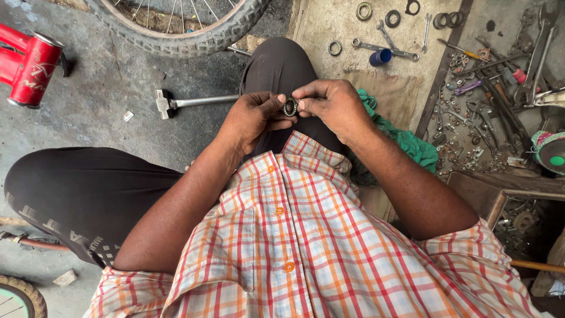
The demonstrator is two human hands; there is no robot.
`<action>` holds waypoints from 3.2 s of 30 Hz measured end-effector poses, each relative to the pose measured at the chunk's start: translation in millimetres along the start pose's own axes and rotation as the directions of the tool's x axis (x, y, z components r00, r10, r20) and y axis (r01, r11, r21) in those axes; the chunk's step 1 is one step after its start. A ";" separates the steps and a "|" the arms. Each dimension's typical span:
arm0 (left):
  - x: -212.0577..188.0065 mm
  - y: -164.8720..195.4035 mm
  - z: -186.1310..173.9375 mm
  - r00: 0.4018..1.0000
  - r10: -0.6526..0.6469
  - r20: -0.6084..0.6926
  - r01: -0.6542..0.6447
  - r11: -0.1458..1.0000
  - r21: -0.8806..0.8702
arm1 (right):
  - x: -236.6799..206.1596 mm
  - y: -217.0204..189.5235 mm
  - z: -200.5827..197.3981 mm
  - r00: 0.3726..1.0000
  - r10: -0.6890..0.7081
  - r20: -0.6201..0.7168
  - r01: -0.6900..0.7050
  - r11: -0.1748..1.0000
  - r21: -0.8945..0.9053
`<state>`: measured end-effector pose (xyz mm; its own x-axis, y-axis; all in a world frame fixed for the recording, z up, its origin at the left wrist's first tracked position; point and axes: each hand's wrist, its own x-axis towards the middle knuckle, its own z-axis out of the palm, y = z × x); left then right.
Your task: The person applies grease to a bicycle bearing and then carefully places ball bearings into the race by hand. They wipe their hands on a cloth and continue to adjust the bearings before placing the assembled part onto the bicycle frame.
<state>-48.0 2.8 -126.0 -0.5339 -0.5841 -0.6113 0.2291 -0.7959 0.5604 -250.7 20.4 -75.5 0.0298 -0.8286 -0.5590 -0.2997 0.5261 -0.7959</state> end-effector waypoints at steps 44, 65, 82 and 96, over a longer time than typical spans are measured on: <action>-8.8 18.6 -0.8 0.994 -0.038 0.107 0.044 0.998 -0.053 | 4.1 12.5 -5.1 0.996 -0.043 0.075 0.017 0.947 0.320; -13.3 5.8 -2.5 0.995 -0.071 -0.067 0.078 0.991 0.113 | -6.2 4.9 9.8 0.997 -0.078 0.001 0.078 0.995 0.069; -5.3 -1.6 -4.4 0.999 -0.009 -0.034 0.011 0.998 0.056 | -1.6 8.0 9.6 0.989 -0.125 0.075 0.121 0.991 0.063; -4.0 2.5 -1.6 0.996 -0.033 -0.087 0.044 0.991 0.129 | 0.9 5.9 9.3 0.992 -0.098 0.085 0.099 0.995 -0.005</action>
<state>-44.0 3.0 -123.1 -0.4680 -0.5692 -0.6760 0.0980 -0.7937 0.6004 -243.6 24.5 -82.8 0.1400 -0.8572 -0.4956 -0.2997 0.4404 -0.8463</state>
